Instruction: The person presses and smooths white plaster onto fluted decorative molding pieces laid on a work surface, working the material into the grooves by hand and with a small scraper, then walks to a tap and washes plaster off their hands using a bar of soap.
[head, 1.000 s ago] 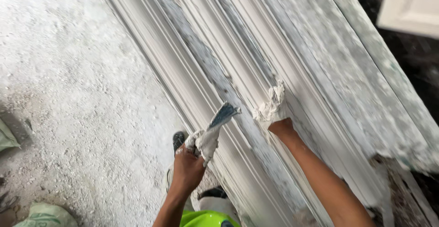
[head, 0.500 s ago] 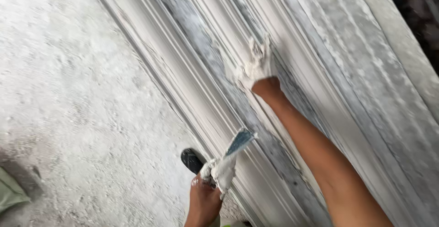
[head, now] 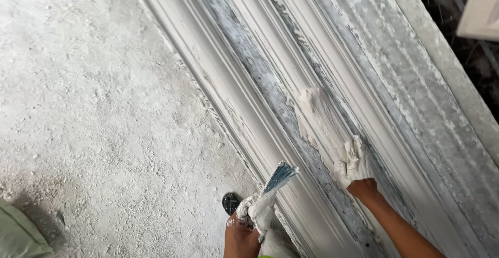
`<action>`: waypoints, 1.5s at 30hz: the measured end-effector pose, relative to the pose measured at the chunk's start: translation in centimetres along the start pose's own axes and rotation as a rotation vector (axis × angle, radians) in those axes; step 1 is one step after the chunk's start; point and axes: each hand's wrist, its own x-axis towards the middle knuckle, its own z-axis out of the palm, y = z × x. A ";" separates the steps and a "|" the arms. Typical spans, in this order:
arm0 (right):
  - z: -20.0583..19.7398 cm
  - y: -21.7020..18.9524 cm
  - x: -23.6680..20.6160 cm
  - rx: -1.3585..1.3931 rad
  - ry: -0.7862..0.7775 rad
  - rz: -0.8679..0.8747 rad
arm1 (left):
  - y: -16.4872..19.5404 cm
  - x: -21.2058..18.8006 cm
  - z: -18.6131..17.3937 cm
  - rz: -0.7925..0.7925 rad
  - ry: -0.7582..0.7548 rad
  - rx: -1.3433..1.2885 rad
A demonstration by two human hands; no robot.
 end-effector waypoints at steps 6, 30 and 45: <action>-0.5 -3.3 12.8 0.393 -0.261 0.305 | 3.4 2.6 -3.4 0.163 0.046 0.071; -9.7 -19.3 56.7 0.323 0.073 -0.155 | 30.4 29.1 -9.9 0.061 0.074 0.259; -7.1 -21.6 70.9 0.357 0.068 -0.050 | 45.8 42.2 -11.1 0.198 -0.040 0.294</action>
